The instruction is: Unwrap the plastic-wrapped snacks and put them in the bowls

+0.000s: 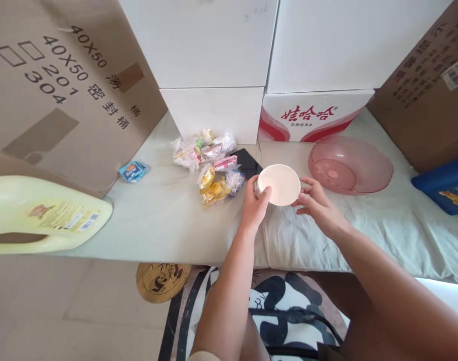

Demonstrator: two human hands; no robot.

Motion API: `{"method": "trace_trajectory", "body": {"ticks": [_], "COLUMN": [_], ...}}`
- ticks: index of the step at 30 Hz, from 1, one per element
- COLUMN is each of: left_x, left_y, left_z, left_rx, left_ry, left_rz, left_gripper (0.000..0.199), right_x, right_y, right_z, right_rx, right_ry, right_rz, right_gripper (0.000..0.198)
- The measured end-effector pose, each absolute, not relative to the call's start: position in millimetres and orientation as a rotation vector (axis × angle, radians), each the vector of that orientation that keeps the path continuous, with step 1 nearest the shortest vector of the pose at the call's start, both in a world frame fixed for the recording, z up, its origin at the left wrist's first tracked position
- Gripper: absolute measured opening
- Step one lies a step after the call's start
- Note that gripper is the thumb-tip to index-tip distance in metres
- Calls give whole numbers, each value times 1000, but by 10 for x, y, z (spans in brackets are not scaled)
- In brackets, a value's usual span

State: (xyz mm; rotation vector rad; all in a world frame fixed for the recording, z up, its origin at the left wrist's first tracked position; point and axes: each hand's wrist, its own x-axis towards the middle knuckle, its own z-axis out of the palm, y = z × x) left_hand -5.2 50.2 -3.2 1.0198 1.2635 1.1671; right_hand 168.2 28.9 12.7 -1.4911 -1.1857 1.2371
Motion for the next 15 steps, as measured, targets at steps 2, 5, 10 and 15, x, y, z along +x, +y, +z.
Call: {"method": "trace_trajectory", "body": {"ticks": [2,5,10,15], "left_x": [30,115,106,30], "left_y": [549,593,635,609], "left_z": [-60,-89,-113,-69], "left_rx": [1070,1069,871,855], "left_ry": [1205,1153,1307,1298], "left_rz": [1181,1278,1418,1405], "left_gripper": [49,59,45,41], "right_x": [1674,1635,1601,1687], "right_y": [370,616,1353,1728], "right_z": [163,251,481,638], "right_rx": [-1575,-1593,-1732,-1998], "right_ry": [-1310,-1311,-1283,-1300], "right_rz": [1185,1162,985,955], "right_gripper": [59,52,60,70]}}
